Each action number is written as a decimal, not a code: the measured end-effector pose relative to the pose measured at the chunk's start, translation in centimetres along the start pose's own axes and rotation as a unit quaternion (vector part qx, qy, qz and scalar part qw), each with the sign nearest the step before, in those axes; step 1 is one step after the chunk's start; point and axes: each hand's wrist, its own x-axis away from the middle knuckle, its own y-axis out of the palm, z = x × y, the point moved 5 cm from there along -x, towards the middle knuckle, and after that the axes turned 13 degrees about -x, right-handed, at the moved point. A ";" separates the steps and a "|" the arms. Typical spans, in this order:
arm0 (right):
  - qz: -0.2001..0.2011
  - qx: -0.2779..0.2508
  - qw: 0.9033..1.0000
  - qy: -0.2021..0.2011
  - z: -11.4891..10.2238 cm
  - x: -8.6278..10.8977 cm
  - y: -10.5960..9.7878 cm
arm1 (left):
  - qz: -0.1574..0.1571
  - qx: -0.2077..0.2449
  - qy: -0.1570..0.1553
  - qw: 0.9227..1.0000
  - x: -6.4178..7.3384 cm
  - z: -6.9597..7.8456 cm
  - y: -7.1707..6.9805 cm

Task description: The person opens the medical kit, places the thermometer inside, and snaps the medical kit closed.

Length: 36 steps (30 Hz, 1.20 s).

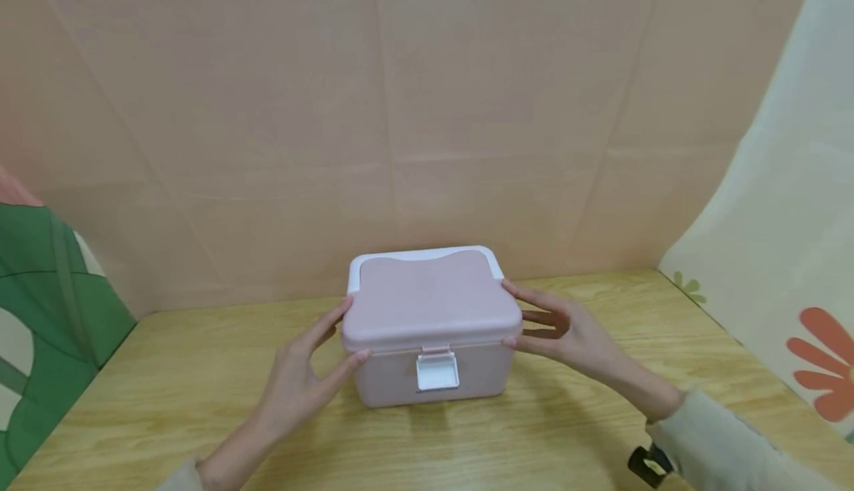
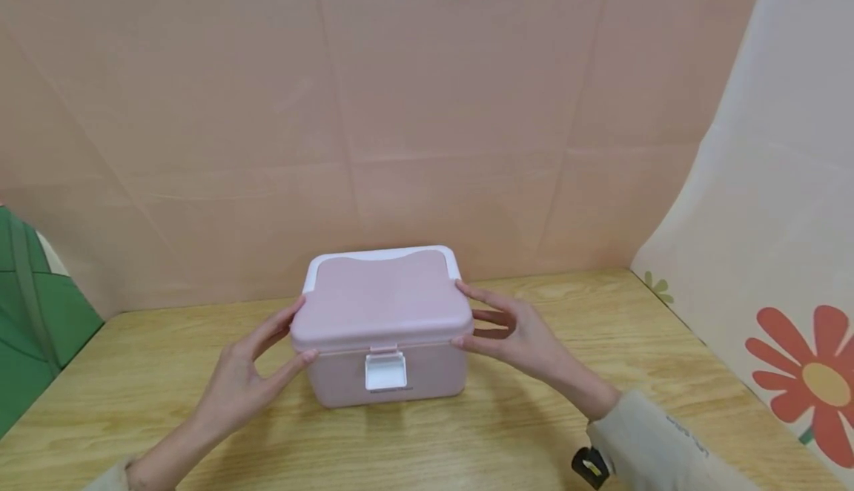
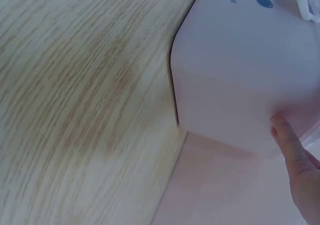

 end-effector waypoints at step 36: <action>0.029 0.038 0.999 0.021 -0.6 0.2 0.1 | 0.158 -0.215 0.399 0.877 1.3 8.3 0.9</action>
